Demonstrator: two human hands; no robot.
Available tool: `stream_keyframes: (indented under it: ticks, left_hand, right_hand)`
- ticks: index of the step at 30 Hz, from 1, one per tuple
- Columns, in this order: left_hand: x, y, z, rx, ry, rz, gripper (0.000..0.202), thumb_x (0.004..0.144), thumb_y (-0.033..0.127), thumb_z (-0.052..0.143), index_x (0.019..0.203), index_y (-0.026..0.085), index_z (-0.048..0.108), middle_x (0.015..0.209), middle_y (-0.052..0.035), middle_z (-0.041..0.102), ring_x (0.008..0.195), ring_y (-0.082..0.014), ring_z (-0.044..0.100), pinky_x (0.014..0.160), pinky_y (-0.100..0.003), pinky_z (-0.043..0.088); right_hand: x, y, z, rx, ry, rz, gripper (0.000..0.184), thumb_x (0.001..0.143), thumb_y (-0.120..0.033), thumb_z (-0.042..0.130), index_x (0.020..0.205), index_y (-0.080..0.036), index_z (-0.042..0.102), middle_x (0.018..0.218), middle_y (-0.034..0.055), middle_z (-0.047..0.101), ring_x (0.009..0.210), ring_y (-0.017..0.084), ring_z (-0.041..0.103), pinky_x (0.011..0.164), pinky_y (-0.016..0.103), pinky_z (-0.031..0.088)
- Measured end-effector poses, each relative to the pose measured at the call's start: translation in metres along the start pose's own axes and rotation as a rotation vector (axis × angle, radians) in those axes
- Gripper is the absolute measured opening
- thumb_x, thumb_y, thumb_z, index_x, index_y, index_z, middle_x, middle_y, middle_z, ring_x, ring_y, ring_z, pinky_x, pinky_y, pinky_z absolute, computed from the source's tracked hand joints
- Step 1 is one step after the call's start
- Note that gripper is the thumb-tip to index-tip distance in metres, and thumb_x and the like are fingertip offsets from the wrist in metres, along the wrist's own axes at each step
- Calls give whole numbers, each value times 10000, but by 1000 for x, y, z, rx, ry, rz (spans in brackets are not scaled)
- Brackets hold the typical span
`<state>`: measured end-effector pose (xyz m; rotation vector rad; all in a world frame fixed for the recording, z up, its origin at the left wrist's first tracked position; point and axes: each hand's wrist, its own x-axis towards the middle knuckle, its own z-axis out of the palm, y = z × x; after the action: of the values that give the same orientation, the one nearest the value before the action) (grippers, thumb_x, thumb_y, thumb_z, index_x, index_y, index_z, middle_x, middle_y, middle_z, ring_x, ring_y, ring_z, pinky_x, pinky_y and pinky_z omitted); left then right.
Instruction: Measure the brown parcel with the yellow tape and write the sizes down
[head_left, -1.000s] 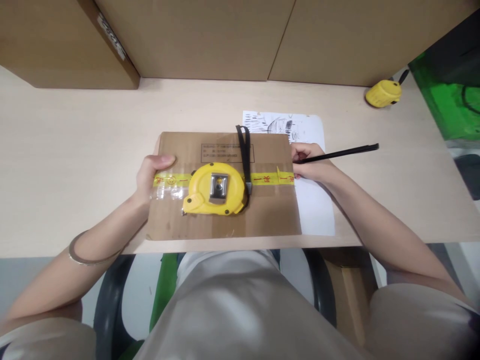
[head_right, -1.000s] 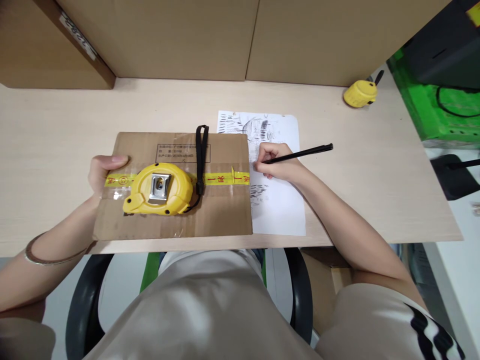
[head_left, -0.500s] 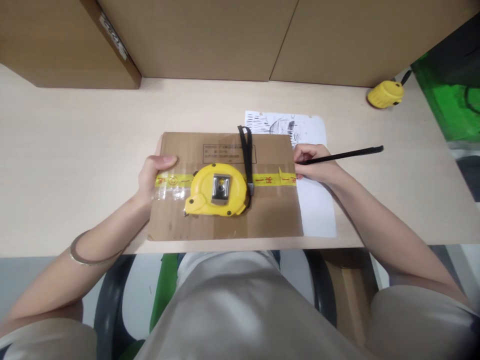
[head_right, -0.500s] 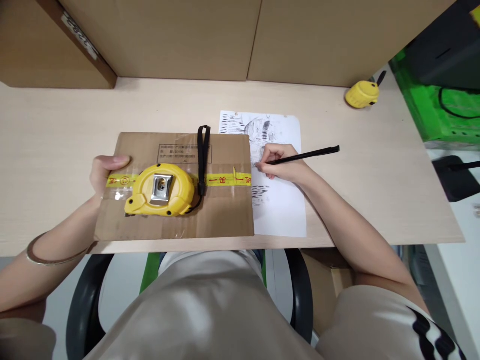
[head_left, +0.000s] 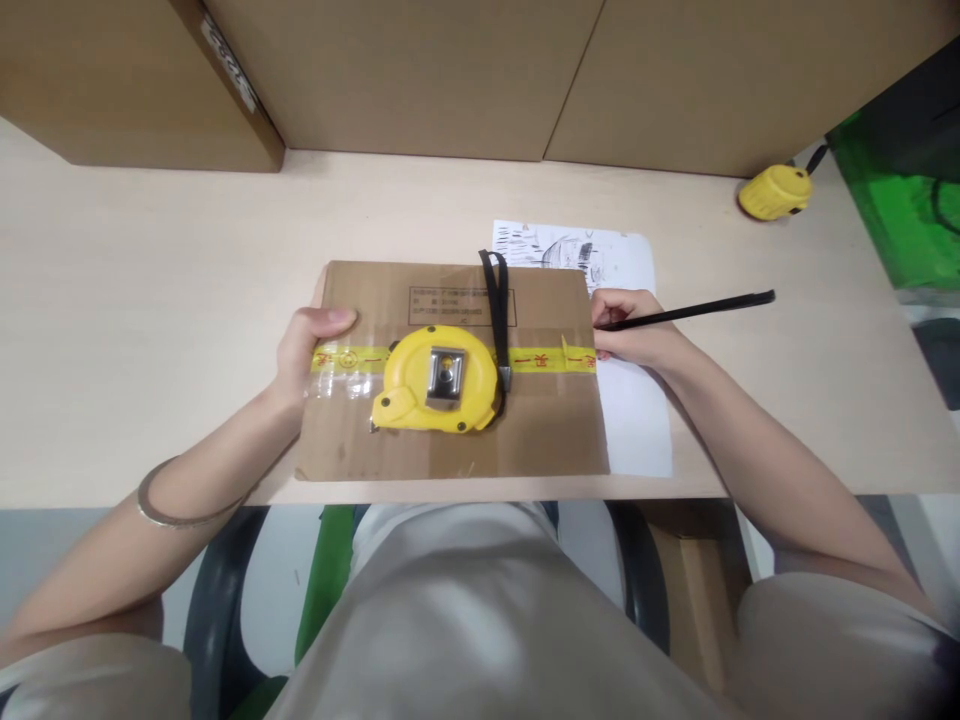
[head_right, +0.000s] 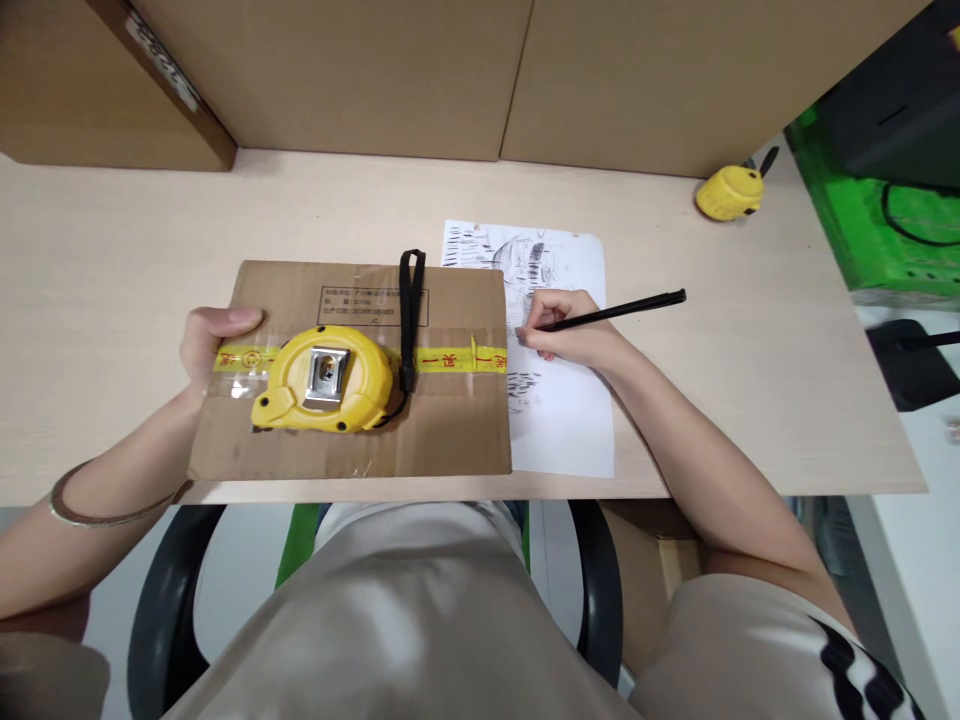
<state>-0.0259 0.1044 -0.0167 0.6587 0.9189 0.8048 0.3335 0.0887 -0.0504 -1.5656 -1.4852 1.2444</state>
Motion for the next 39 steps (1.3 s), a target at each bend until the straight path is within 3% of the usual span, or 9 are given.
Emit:
stream_keyframes:
  ticks: [5, 12, 16, 22, 25, 29, 34, 36, 39]
  left_hand:
    - [-4, 1, 6, -2, 32, -6, 714, 724, 378, 585, 1373, 83, 548, 1156, -169, 775, 1213, -461, 689, 952, -613, 603]
    - [2, 1, 3, 39, -3, 163, 692, 664, 295, 642, 1337, 142, 583, 1131, -126, 786, 1179, -433, 705, 930, -542, 604]
    - [7, 0, 1, 80, -29, 269, 633, 693, 296, 624, 1310, 163, 589, 1098, -106, 786, 1175, -402, 702, 963, -515, 584]
    - [9, -7, -6, 163, -36, 480, 413, 784, 270, 662, 1194, 255, 619, 1166, -38, 734, 1299, -328, 616, 1094, -467, 494]
    - [8, -7, -16, 340, -10, 694, 463, 822, 249, 757, 1256, 323, 613, 1348, 6, 672, 1403, -276, 537, 1190, -431, 411]
    - [0, -2, -21, 506, -3, 640, 242, 932, 383, 700, 1148, 278, 721, 1463, -22, 634, 1494, -287, 457, 1254, -448, 327]
    - [-7, 5, -14, 539, 52, 536, 221, 888, 423, 752, 1035, 262, 787, 1159, -35, 744, 1148, -264, 664, 1015, -403, 508]
    - [-7, 6, -13, 533, 49, 539, 222, 872, 435, 774, 1012, 264, 794, 1082, -24, 748, 1032, -237, 674, 941, -382, 522]
    - [-4, 5, -12, 498, 33, 577, 271, 907, 503, 732, 989, 252, 794, 1070, -19, 754, 1034, -227, 665, 982, -384, 510]
  right_hand:
    - [1, 1, 0, 3, 13, 0, 395, 589, -311, 893, 568, -208, 512, 448, -33, 556, 396, 83, 516, 382, 196, 409]
    - [0, -5, -1, -42, -4, 9, 384, 590, -303, 889, 558, -210, 518, 460, -29, 563, 405, 81, 506, 402, 209, 399]
    - [-1, -10, -12, -109, 10, 57, 435, 741, -397, 816, 530, -219, 480, 387, -28, 484, 342, 79, 409, 382, 246, 324]
    - [8, -10, -21, -757, 186, 75, 544, 803, -418, 781, 397, -221, 478, 382, 22, 437, 399, 117, 356, 432, 306, 255]
    - [7, -29, -15, -877, 310, 18, 443, 742, -365, 829, 453, -220, 526, 415, 18, 377, 507, 157, 414, 538, 317, 321]
    - [-15, -83, 7, -880, 505, -198, 273, 955, -445, 614, 845, -204, 681, 868, 117, 701, 841, 249, 645, 807, 408, 472]
    - [-36, -131, 61, -814, 93, -791, 650, 978, -704, 489, 1288, -160, 665, 1316, 144, 676, 1252, 359, 621, 1091, 530, 441]
    - [-36, -135, 81, -791, -52, -851, 658, 929, -735, 569, 1239, -163, 667, 1376, 143, 651, 1333, 388, 579, 1151, 562, 401]
    - [-35, -138, 97, -639, -230, -815, 495, 912, -586, 706, 1213, -204, 615, 1330, 104, 670, 1348, 342, 585, 1143, 500, 441]
